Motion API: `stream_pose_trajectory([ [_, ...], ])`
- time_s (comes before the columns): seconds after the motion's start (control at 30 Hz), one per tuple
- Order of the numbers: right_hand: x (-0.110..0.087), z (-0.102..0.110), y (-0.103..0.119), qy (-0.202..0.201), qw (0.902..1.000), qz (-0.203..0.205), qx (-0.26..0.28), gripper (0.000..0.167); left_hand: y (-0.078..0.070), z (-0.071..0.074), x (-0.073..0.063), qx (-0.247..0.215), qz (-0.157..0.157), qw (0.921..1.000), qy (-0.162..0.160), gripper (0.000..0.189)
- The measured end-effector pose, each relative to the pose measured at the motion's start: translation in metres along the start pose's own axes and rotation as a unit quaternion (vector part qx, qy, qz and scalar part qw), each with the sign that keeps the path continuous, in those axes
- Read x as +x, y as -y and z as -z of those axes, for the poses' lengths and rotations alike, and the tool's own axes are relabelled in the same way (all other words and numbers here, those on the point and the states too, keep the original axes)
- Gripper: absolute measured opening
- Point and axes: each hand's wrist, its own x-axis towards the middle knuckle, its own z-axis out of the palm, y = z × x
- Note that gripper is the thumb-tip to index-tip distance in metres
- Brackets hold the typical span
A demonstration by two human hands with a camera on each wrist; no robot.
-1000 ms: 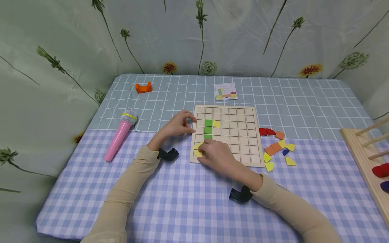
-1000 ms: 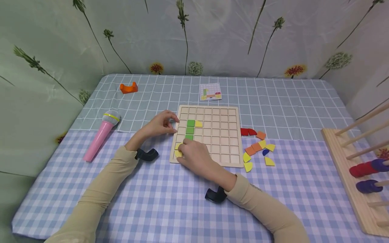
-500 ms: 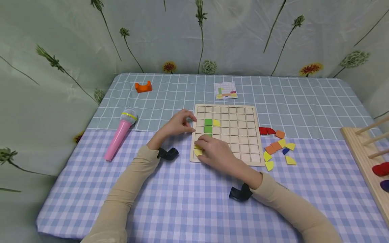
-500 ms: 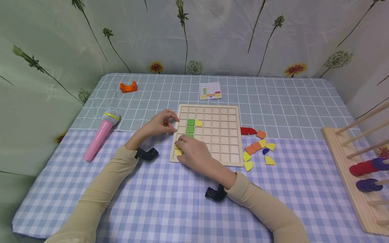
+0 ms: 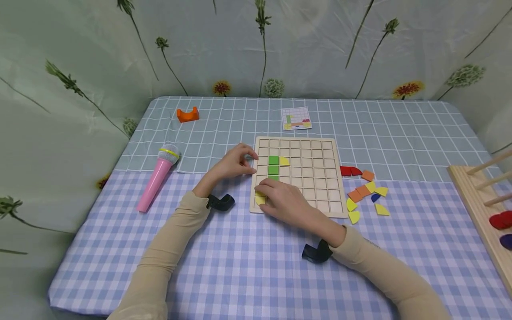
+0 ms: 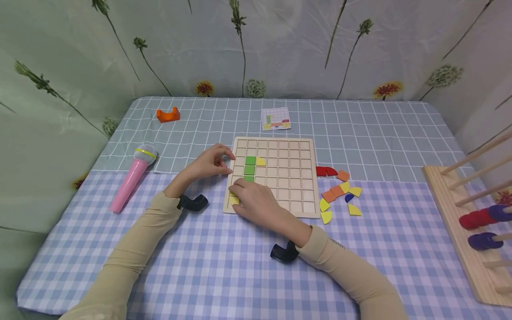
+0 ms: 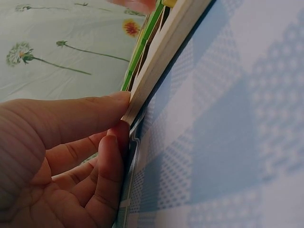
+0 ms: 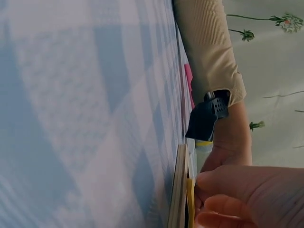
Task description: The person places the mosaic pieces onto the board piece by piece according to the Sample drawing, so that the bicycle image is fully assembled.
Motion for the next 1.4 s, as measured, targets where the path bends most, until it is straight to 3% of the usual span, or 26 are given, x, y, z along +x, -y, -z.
stream_pose_trajectory([
  [0.47, -0.021, 0.018, -0.007, 0.009, 0.9996, -0.025, -0.007, 0.031, 0.005, -0.002, 0.0, 0.006, 0.003, 1.0, -0.003, 0.033],
  [0.73, -0.041, 0.031, -0.022, 0.003, 0.9977, -0.068, -0.009, 0.033, 0.005, -0.001, -0.001, 0.013, 0.009, 0.9998, -0.006, 0.034],
  [1.23, -0.075, 0.052, -0.061, -0.03, 0.9934, -0.104, -0.038, 0.027, 0.006, -0.001, 0.001, 0.005, 0.003, 1.0, -0.004, 0.033],
  [1.4, -0.09, 0.06, -0.078, -0.072, 0.9906, -0.095, -0.067, 0.024, 0.003, -0.001, 0.001, 0.005, 0.003, 1.0, -0.003, 0.033],
])
